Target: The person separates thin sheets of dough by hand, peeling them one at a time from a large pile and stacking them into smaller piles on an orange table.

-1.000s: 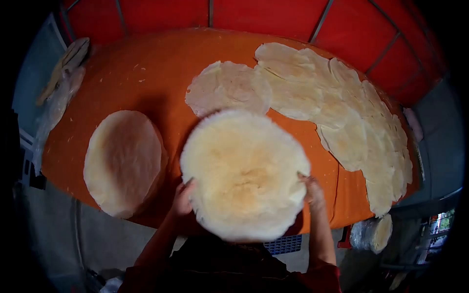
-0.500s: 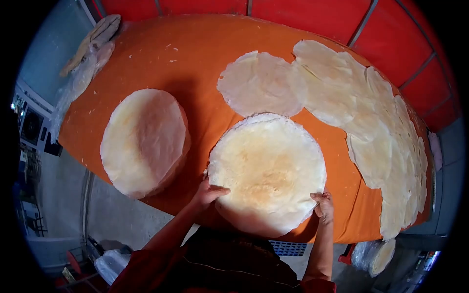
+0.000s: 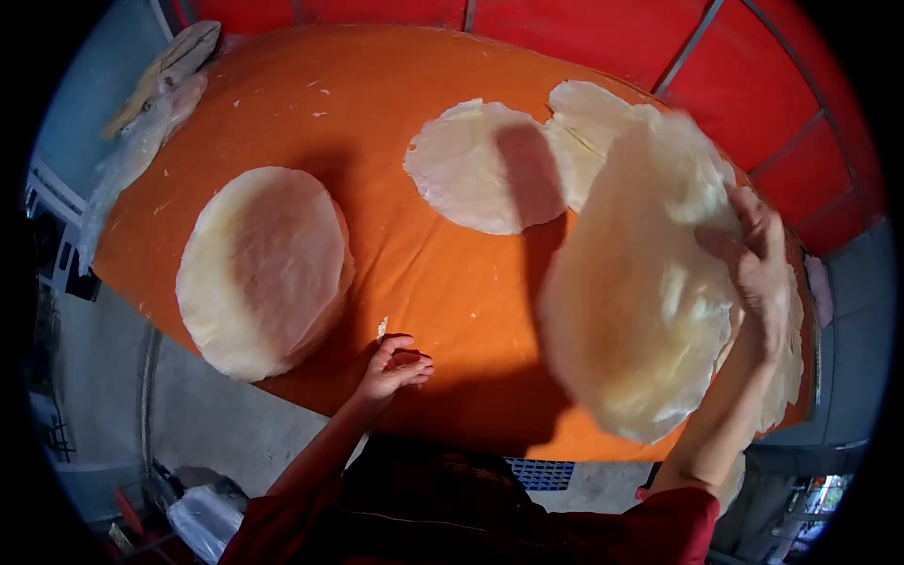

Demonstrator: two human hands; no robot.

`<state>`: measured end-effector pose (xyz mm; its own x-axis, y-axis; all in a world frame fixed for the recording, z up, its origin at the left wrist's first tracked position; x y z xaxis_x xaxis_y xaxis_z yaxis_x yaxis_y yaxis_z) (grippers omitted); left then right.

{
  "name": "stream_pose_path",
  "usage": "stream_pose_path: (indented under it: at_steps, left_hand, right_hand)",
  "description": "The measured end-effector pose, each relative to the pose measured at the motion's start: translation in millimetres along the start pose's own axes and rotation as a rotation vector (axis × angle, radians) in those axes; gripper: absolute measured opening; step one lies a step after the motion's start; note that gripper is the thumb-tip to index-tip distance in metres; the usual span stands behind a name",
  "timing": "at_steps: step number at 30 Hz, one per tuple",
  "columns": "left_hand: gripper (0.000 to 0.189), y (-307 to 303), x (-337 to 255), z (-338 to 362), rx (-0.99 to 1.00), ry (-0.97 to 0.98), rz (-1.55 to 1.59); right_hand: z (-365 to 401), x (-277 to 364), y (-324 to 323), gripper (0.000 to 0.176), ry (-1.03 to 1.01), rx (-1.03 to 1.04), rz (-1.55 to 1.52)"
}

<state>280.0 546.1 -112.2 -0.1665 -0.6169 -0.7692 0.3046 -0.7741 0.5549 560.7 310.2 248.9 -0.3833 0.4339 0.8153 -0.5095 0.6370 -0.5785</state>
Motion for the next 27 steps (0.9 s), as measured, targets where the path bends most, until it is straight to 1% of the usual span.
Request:
stream_pose_path:
  at_steps: [1,2,3,4,5,6,7,8,9,10,11,12,13,15,16,18,19,20,21,22,23,24,25,26,27]
  left_hand:
    - [0.042,0,1,2,0.009,0.006,0.028]
    - [0.041,-1,0,3,0.018,0.012,0.054]
    - [0.039,-1,-1,4,0.029,0.019,0.079]
    - [0.034,2,-7,7,0.047,-0.001,0.072]
    - [0.035,0,-10,7,0.066,-0.020,0.133]
    - [0.036,-3,-11,8,0.084,-0.043,0.195]
    - [0.038,-5,-11,9,0.099,-0.070,0.257]
    - [0.041,-6,-16,9,0.078,-0.078,0.251]
    - [0.054,-10,-21,7,0.083,-0.071,0.211]
    - [0.058,-14,-26,5,0.065,-0.086,0.265]
    - [0.062,-16,-31,2,0.047,-0.102,0.318]
    - [0.069,-16,-37,-4,0.047,-0.087,0.346]
    - [0.071,-15,-43,-8,0.074,-0.060,0.356]
    - [0.066,-17,-49,-15,-0.016,-0.086,0.344]
    - [0.061,-16,-53,-22,-0.013,-0.037,0.315]
    - [0.052,-17,-57,-41,-0.003,0.053,0.252]
    - [0.051,-19,-60,-50,0.001,0.097,0.102]
    - [0.051,-22,-62,-59,0.007,0.146,-0.045]
    - [0.050,-20,-65,-65,0.012,0.197,-0.189]
    - [0.050,-18,-68,-65,-0.104,0.230,-0.413]
    - [0.049,-11,-71,-63,-0.220,0.266,-0.637]
    - [0.049,-4,-77,-63,-0.336,0.308,-0.863]
    - [0.048,3,-77,-65,-0.387,0.311,-0.936]
    - [0.048,8,-75,-66,-0.439,0.314,-1.009]
    - [0.047,11,-75,-67,-0.491,0.315,-1.084]
  right_hand:
    - [3,40,21,0.048,-0.072,0.073,0.123]
    - [23,46,31,0.030,-0.448,-0.203,0.367]
    - [34,65,53,0.027,-0.557,-0.222,0.558]
    - [41,83,85,0.024,-0.642,-0.186,0.749]
    - [46,87,120,0.023,-0.662,-0.114,0.909]
    - [50,79,152,0.022,-0.598,0.001,0.987]
    - [53,63,177,0.023,-0.420,0.141,0.930]
    - [59,46,202,0.023,-0.231,0.258,0.881]
    - [66,21,224,0.025,-0.156,0.277,0.582]
    - [78,-7,252,0.030,-0.197,0.325,0.573]
    - [99,-33,284,0.035,-0.372,0.374,0.822]
    - [120,-57,310,0.040,-0.532,0.377,1.075]
    - [132,-73,324,0.045,-0.623,0.338,1.197]
    - [133,-83,326,0.050,-0.533,0.294,1.045]
    - [136,-88,325,0.052,-0.491,0.274,0.967]
    - [141,-97,320,0.056,-0.414,0.380,0.854]
    - [138,-92,311,0.058,-0.380,0.428,0.798]
    - [129,-87,291,0.060,-0.285,0.486,0.456]
    - [120,-100,268,0.057,-0.188,0.407,0.132]
    - [111,-112,245,0.055,-0.129,0.299,-0.203]
    - [110,-113,203,0.047,0.120,0.119,0.096]
    - [104,-143,176,0.039,0.172,-0.079,0.050]
    - [108,-193,153,0.034,0.271,-0.340,0.086]
    - [106,-210,135,0.030,0.382,-0.306,0.219]
    - [102,-222,125,0.031,0.386,-0.344,0.147]
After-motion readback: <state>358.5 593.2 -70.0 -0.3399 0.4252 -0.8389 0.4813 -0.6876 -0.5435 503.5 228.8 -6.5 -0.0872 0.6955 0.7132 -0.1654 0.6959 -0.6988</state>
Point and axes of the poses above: each hand's wrist, its own z-axis away from the middle knuckle, its own y-axis out of the palm, x = y × z, the point moved 6 cm from there along -z, towards the middle knuckle, and after that the axes turned 11 degrees about x, right-handed, at the moved point
